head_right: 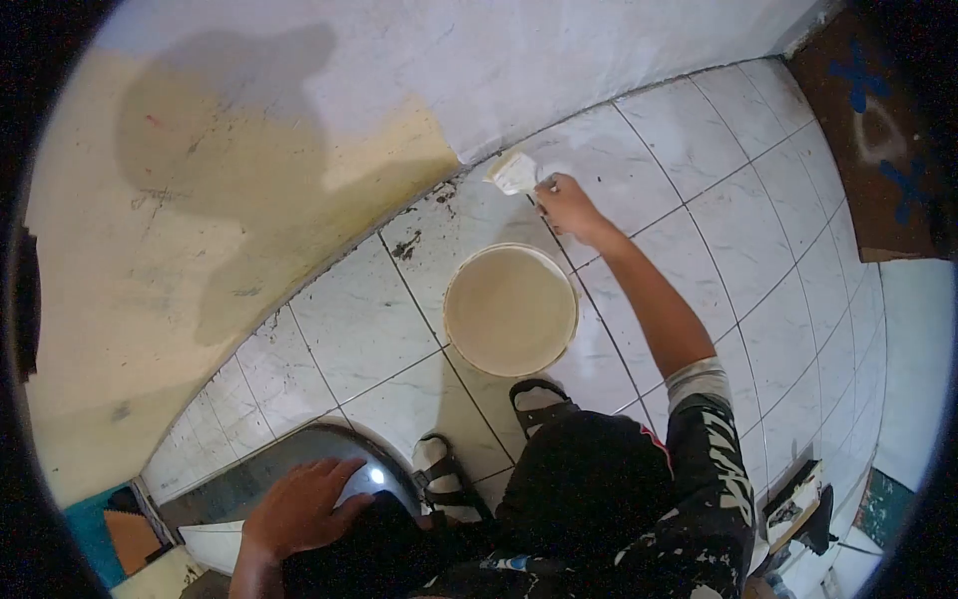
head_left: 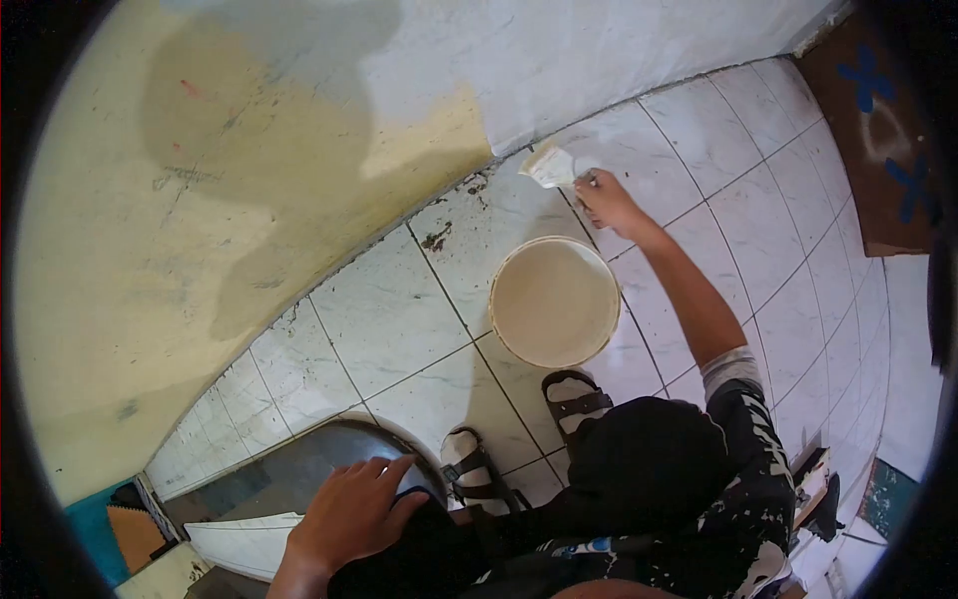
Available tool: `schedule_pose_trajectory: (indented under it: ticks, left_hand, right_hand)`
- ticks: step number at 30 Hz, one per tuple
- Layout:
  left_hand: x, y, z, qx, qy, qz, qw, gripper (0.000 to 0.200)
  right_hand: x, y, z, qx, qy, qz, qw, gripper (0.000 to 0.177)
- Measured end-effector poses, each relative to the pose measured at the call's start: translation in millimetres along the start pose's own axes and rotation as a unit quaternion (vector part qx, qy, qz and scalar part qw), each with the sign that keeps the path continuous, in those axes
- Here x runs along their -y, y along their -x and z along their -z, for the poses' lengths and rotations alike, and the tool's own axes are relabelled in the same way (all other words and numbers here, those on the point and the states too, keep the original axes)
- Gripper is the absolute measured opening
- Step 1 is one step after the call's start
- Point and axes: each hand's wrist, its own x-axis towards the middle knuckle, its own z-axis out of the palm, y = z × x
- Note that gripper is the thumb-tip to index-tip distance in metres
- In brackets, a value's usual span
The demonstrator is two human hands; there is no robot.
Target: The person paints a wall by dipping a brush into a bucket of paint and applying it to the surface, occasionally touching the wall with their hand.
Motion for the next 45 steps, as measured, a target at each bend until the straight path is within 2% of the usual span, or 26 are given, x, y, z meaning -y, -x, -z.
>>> schedule_pose_trajectory:
  ticks: [1, 2, 6, 10, 17, 23, 26, 32, 35, 40, 42, 43, 45]
  left_hand:
    - [2, 4, -5, 0.000, 0.001, 0.004, 1.000, 0.048]
    - [4, 8, -11, 0.008, 0.018, 0.048, 0.999, 0.048]
    - [7, 24, -33, 0.010, 0.040, 0.158, 0.987, 0.048]
    - [3, 31, -37, 0.021, 0.078, 0.203, 0.976, 0.049]
    - [6, 17, -34, -0.001, 0.078, 0.188, 0.979, 0.049]
    - [6, -7, -23, 0.002, 0.065, 0.159, 0.985, 0.048]
    - [6, -9, -22, -0.001, 0.055, 0.151, 0.987, 0.048]
    - [6, -5, -23, -0.002, 0.064, 0.155, 0.986, 0.049]
    - [6, 1, -27, -0.002, 0.062, 0.159, 0.985, 0.049]
    - [-1, 8, -24, -0.013, 0.060, 0.164, 0.985, 0.049]
    - [-5, 9, -21, 0.007, 0.074, 0.181, 0.981, 0.049]
    - [-6, 9, -22, 0.007, 0.076, 0.182, 0.980, 0.049]
    - [-8, 10, -21, -0.005, 0.075, 0.178, 0.981, 0.049]
  right_hand:
    - [-5, -10, -9, -0.003, -0.047, -0.017, 0.999, 0.018]
    - [-9, -20, -17, -0.006, -0.094, -0.034, 0.995, 0.018]
    - [-15, -48, -41, -0.036, -0.090, -0.054, 0.994, 0.018]
    - [-14, -62, -49, -0.027, -0.116, -0.068, 0.991, 0.018]
    - [10, -66, -49, -0.039, -0.128, -0.045, 0.990, 0.017]
    - [86, 3, -22, 0.014, -0.164, 0.044, 0.985, 0.022]
    - [89, 30, -18, -0.016, -0.142, 0.060, 0.988, 0.023]
    - [3, -22, -38, 0.001, -0.101, -0.014, 0.995, 0.024]
    - [-17, -58, -59, -0.023, -0.080, -0.018, 0.996, 0.021]
    - [8, -60, -73, -0.029, -0.091, -0.024, 0.995, 0.019]
    - [33, -45, -64, -0.006, -0.173, -0.014, 0.985, 0.020]
    - [50, -33, -58, -0.005, -0.172, -0.014, 0.985, 0.020]
    - [84, -1, -45, 0.010, -0.191, 0.039, 0.981, 0.019]
